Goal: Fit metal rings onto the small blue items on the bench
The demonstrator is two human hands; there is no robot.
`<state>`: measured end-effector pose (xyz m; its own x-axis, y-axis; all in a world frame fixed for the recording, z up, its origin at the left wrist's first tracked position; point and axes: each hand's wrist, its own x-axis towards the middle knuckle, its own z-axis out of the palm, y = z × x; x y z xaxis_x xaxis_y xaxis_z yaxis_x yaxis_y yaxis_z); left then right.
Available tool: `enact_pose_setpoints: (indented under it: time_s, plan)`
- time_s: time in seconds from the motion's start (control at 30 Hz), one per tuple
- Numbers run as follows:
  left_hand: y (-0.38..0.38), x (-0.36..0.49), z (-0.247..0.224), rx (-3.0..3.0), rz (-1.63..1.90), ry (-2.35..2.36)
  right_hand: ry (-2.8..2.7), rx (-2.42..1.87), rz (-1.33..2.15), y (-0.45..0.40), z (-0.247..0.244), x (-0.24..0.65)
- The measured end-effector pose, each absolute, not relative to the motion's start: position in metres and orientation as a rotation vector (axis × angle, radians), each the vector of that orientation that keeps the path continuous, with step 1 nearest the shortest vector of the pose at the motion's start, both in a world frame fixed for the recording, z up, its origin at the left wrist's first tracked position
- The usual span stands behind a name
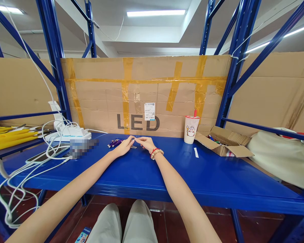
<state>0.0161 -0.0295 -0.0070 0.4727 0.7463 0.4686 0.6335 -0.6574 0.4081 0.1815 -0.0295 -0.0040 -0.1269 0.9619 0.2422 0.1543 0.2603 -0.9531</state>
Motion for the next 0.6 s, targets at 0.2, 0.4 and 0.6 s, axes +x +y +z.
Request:
enact_pose_setpoints:
  time_s: [0.2,0.4,0.6]
  plan:
    - [-0.034,0.012,-0.006,2.614,0.836,1.16,-1.56,-1.081,0.99,-0.031,-0.008,0.183]
    - [-0.043,0.013,-0.001,2.613,0.891,1.184,-1.571,-1.068,0.981,-0.033,-0.005,0.182]
    - [-0.045,0.017,-0.001,2.599,0.936,1.216,-1.568,-1.044,0.976,-0.037,0.003,0.179]
